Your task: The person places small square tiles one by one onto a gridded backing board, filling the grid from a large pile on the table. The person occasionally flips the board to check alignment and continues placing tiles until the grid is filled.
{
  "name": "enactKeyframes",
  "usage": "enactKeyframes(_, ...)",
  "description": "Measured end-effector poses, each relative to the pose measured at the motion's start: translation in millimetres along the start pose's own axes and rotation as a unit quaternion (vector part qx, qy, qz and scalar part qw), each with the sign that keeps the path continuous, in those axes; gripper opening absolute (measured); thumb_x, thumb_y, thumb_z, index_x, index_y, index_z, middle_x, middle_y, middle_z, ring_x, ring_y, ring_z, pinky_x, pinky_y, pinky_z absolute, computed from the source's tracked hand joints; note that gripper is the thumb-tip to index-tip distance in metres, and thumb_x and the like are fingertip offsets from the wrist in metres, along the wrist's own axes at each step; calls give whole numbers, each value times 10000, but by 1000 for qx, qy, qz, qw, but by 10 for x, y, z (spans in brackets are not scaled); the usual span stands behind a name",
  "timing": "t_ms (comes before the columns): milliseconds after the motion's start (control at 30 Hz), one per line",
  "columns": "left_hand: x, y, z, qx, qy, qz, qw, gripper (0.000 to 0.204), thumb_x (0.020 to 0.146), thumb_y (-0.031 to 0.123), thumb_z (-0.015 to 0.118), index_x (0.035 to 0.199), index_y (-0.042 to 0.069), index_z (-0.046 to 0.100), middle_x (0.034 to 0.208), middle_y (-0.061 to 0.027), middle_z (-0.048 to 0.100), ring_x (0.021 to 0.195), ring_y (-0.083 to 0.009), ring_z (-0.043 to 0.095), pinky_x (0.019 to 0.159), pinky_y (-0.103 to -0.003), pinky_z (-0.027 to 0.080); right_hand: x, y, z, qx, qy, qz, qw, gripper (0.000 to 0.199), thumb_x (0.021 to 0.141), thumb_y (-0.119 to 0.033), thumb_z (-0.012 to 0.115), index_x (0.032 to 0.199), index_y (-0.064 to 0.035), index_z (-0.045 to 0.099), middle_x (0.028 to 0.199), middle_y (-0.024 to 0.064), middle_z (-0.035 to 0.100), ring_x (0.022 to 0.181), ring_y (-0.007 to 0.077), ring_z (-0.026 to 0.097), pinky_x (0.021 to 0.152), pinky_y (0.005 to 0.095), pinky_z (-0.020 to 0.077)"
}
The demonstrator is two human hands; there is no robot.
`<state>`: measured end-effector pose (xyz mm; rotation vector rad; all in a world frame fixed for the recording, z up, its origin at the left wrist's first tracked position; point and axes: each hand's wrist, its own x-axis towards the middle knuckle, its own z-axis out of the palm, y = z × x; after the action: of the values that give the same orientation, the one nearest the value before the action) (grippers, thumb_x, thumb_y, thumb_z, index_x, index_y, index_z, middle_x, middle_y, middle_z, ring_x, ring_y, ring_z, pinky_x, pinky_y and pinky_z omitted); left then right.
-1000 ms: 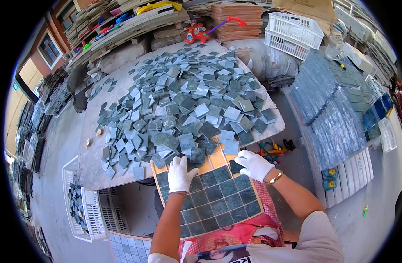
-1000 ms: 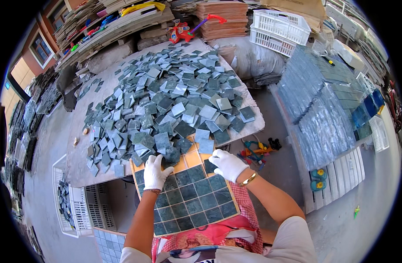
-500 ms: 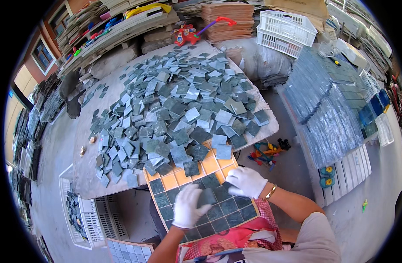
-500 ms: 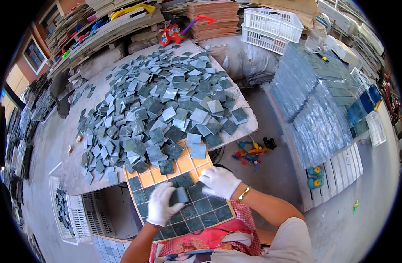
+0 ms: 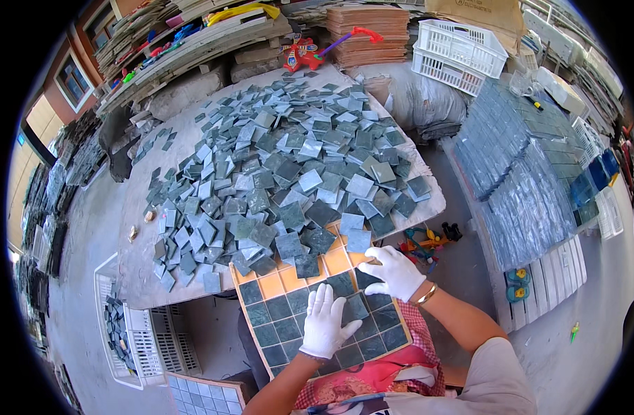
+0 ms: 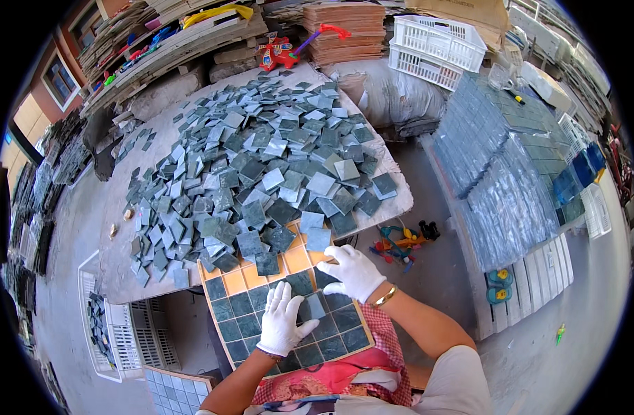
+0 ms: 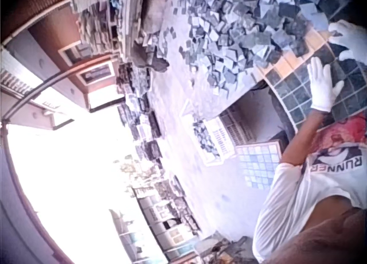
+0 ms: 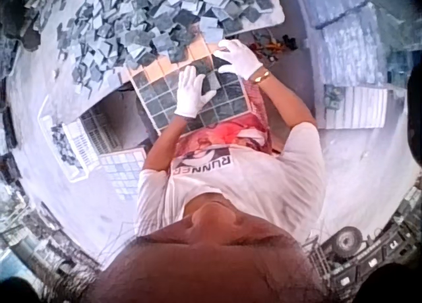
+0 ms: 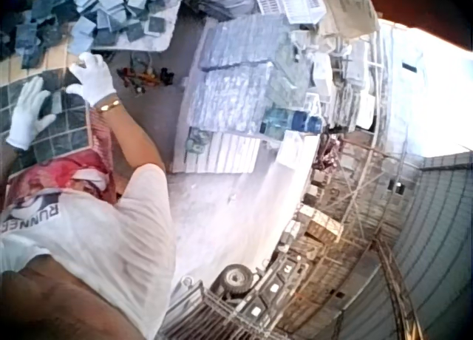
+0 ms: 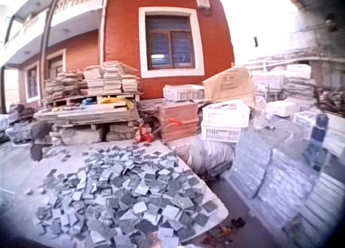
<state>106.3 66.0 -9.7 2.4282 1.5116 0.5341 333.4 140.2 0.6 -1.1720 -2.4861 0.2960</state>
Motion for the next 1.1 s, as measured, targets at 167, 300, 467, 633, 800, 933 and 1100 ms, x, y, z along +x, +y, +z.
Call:
enactKeyframes(167,-30,18,30,-31,-46,22,998,569,701,405,754,1109,40,601,1347,-312,431,1312,-453,359,1109,-526,260,100,-28,-142,-49,-96,19,994,623,686,-353,789,1222,-121,573,1185,109,525,1083,298,524,905,390,475)
enactKeyframes(300,-46,171,129,-32,-17,-17,999,574,696,406,760,1113,42,606,1393,-339,368,1333,-479,320,1115,-530,243,260,-89,-208,-55,-85,75,992,708,678,-370,795,1269,-112,503,1172,109,514,1045,313,530,888,396,473)
enactKeyframes(467,-84,-21,-262,-84,45,-72,993,511,666,291,794,1076,42,619,1418,-285,388,1345,-449,325,1113,-477,275,195,-101,-4,20,-29,27,999,625,681,-357,791,1204,-118,546,1178,111,513,1067,311,516,909,413,456)
enactKeyframes(633,-135,-346,-399,-79,55,-91,991,518,636,226,804,1063,11,603,1361,-225,466,1299,-418,398,1062,-451,366,383,-277,165,-2,-11,2,1000,607,675,-361,792,1162,-102,538,1137,107,540,1047,321,532,903,422,448)
enactKeyframes(800,104,-544,-371,-51,6,84,995,590,638,320,807,1098,31,574,1348,-187,476,1305,-390,402,1080,-515,315,459,-3,59,7,159,9,987,506,716,-369,756,1092,-91,562,1118,114,543,1045,297,534,884,403,450)
enactKeyframes(933,644,-805,-254,3,25,163,986,611,623,346,802,1095,51,549,1378,-171,453,1337,-391,365,1087,-581,255,590,200,74,-75,90,-14,993,657,707,-417,757,1284,-198,533,1369,142,435,1299,351,364,1040,484,328)
enactKeyframes(1100,1178,-1086,-298,47,101,158,981,623,594,319,822,1055,39,511,1281,-171,509,1275,-380,431,1070,-566,280,1095,484,147,-85,59,-126,987,593,723,-431,726,1254,-242,544,1358,147,444,1300,343,362,1043,493,308)
